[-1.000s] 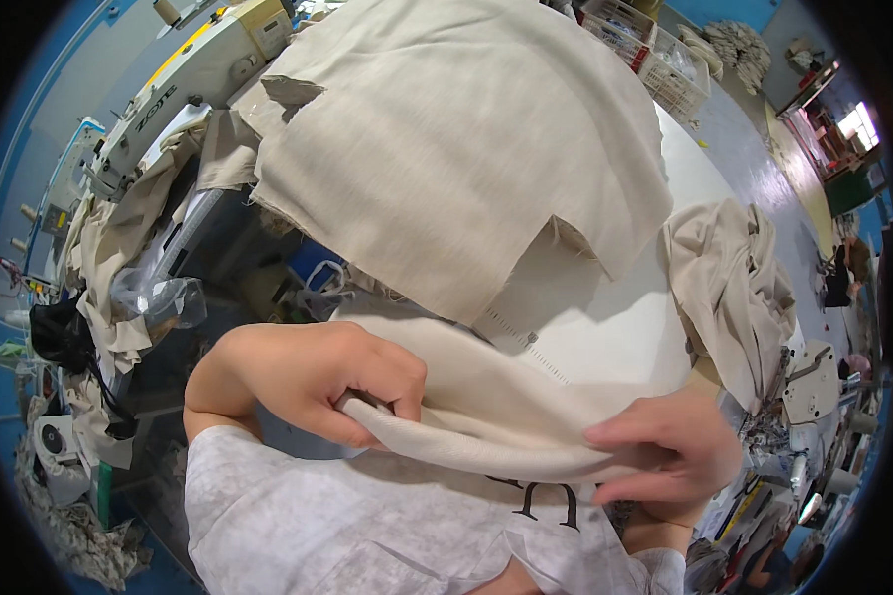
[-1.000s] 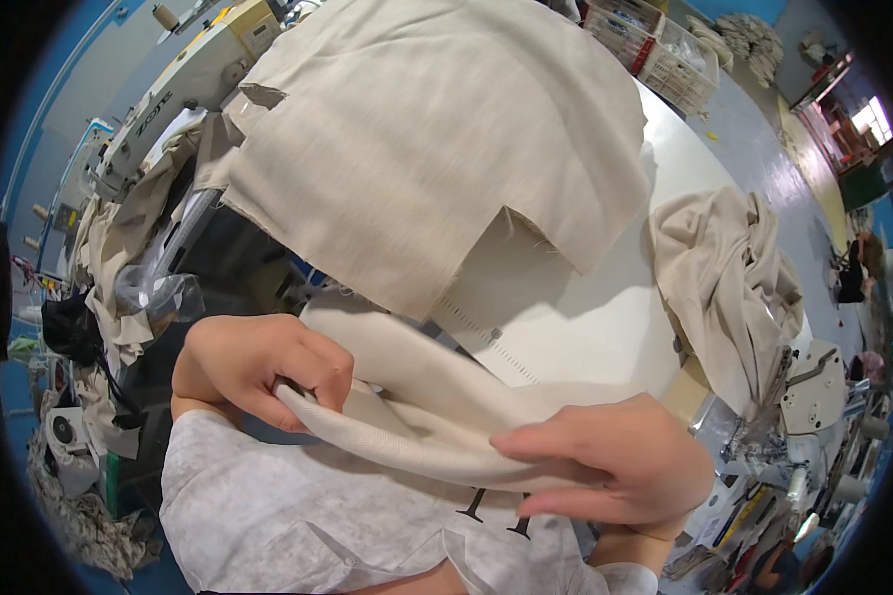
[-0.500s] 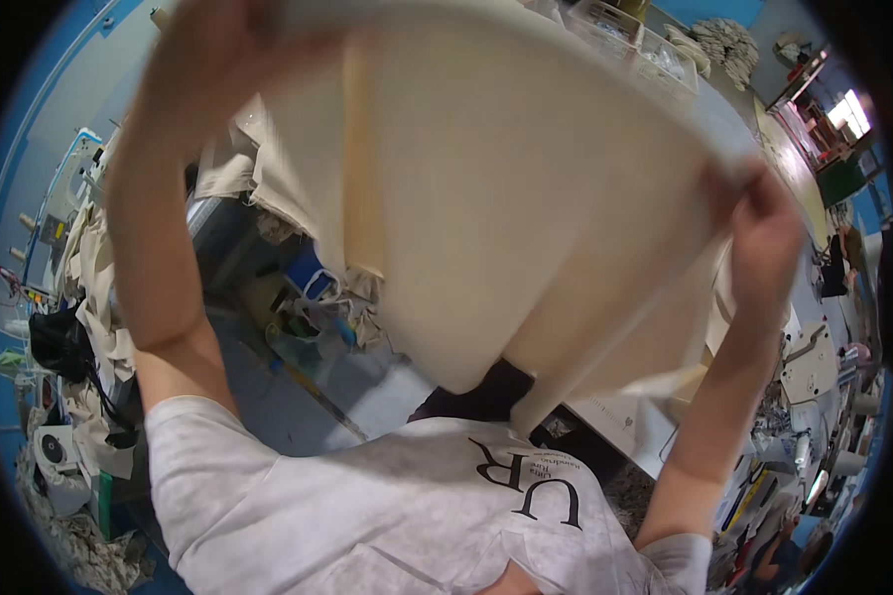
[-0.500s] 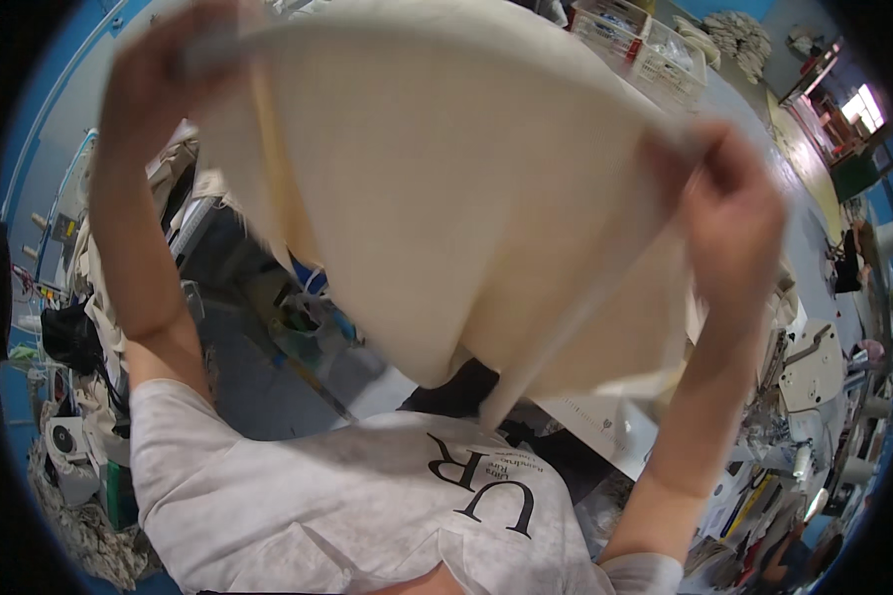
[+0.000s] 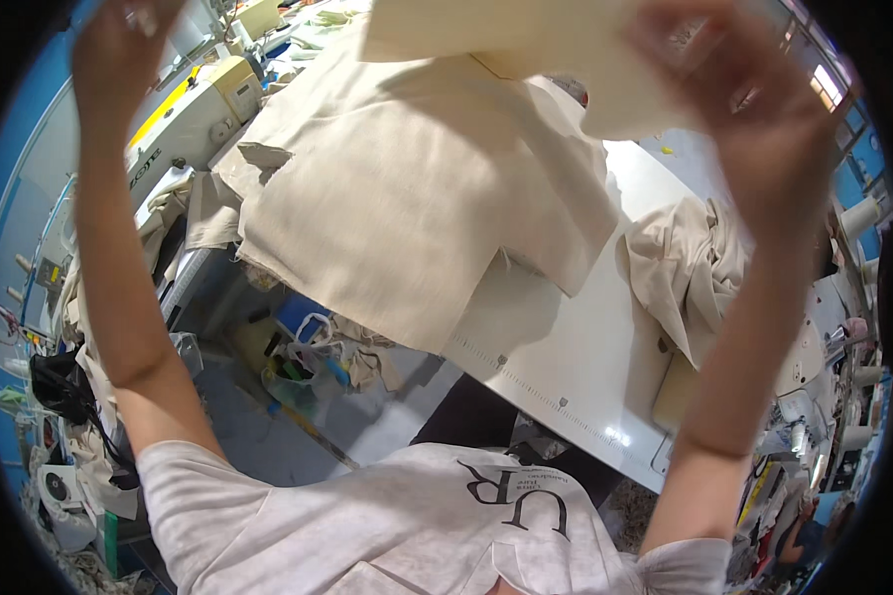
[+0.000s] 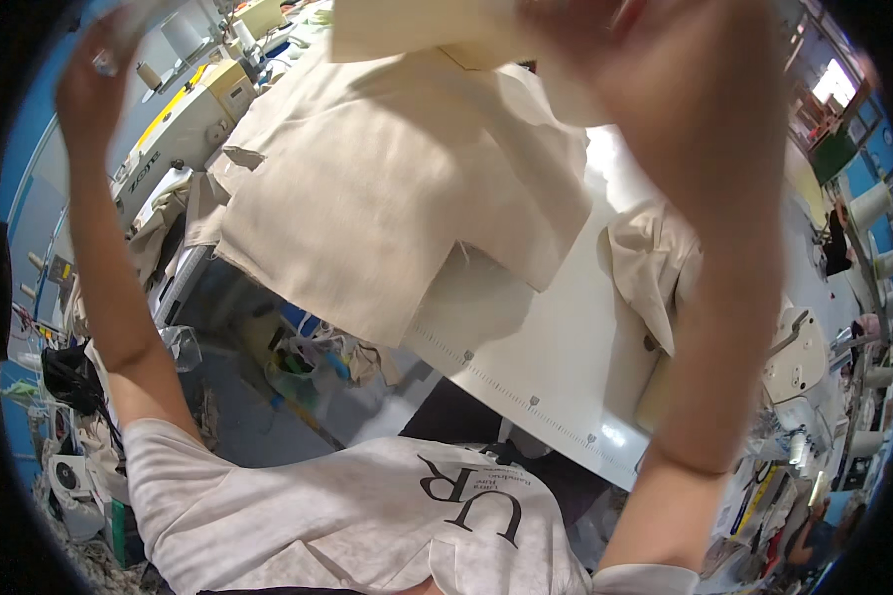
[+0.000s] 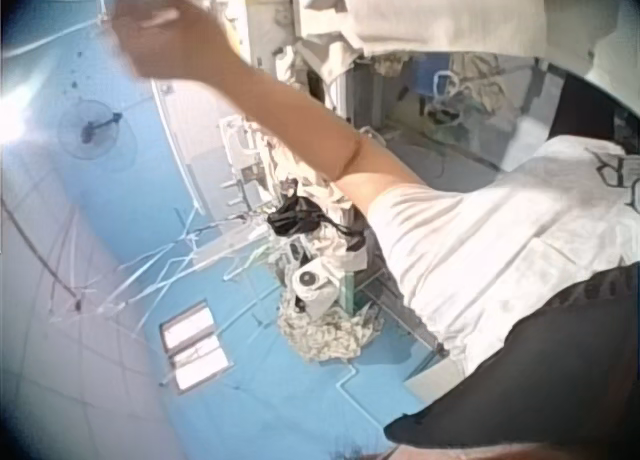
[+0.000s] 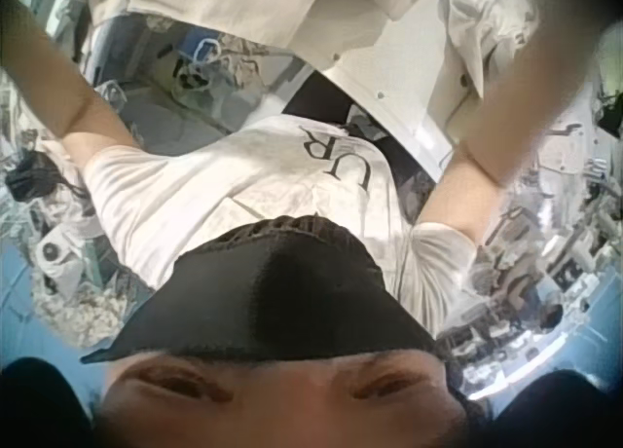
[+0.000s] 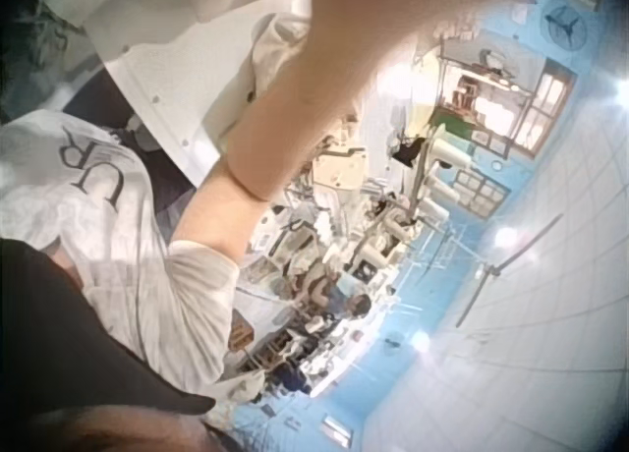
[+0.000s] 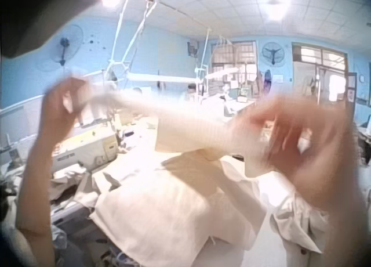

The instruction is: The person aligns fabric pieces on a workstation, inserts a clothing label along the edge, and stitches the fabric pieces together using a sewing machine.

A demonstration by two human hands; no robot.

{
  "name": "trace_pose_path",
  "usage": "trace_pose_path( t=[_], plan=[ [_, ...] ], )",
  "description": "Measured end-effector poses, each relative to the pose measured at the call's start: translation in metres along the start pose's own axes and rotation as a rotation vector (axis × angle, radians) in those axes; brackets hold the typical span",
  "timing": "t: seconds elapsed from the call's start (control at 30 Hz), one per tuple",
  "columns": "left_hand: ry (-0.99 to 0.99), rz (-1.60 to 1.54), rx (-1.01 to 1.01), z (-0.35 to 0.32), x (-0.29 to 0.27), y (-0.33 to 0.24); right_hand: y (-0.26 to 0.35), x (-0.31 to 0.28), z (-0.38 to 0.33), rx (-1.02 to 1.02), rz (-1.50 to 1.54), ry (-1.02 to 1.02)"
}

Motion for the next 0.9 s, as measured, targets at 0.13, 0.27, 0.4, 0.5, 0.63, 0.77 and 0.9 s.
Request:
trace_pose_path(
  t=[0.13,0.27,0.4,0.5,0.63,0.77,0.9],
  plan=[
    [0.362,-0.677,0.022,-0.124,0.033,-0.113,0.043,0.081,-0.102,-0.290,0.434,0.195],
    [0.440,-0.850,-0.162,-0.188,0.038,-0.122,0.048,0.129,-0.168,-0.264,0.400,0.272],
    [0.420,-0.853,-0.199,-0.190,0.024,-0.114,0.047,0.127,-0.180,-0.282,0.347,0.214],
    [0.469,-0.810,-0.124,-0.189,0.025,-0.119,0.046,0.122,-0.184,-0.313,0.324,0.216],
    [0.471,-0.867,-0.131,-0.183,0.020,-0.121,0.047,0.112,-0.184,-0.333,0.312,0.200],
    [0.463,-0.898,-0.114,-0.184,0.016,-0.121,0.044,0.107,-0.188,-0.354,0.301,0.175],
    [0.415,-0.894,-0.059,-0.190,0.009,-0.114,0.038,0.112,-0.195,-0.379,0.250,0.173]
  ],
)
Point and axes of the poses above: each hand's wrist, its own z-axis towards the middle knuckle, its own x-axis out of the palm, y = z × x, the point moved 9 cm from there along z, towards the middle knuckle, and after that the axes turned 10 degrees about -z, right-handed, at the moved point
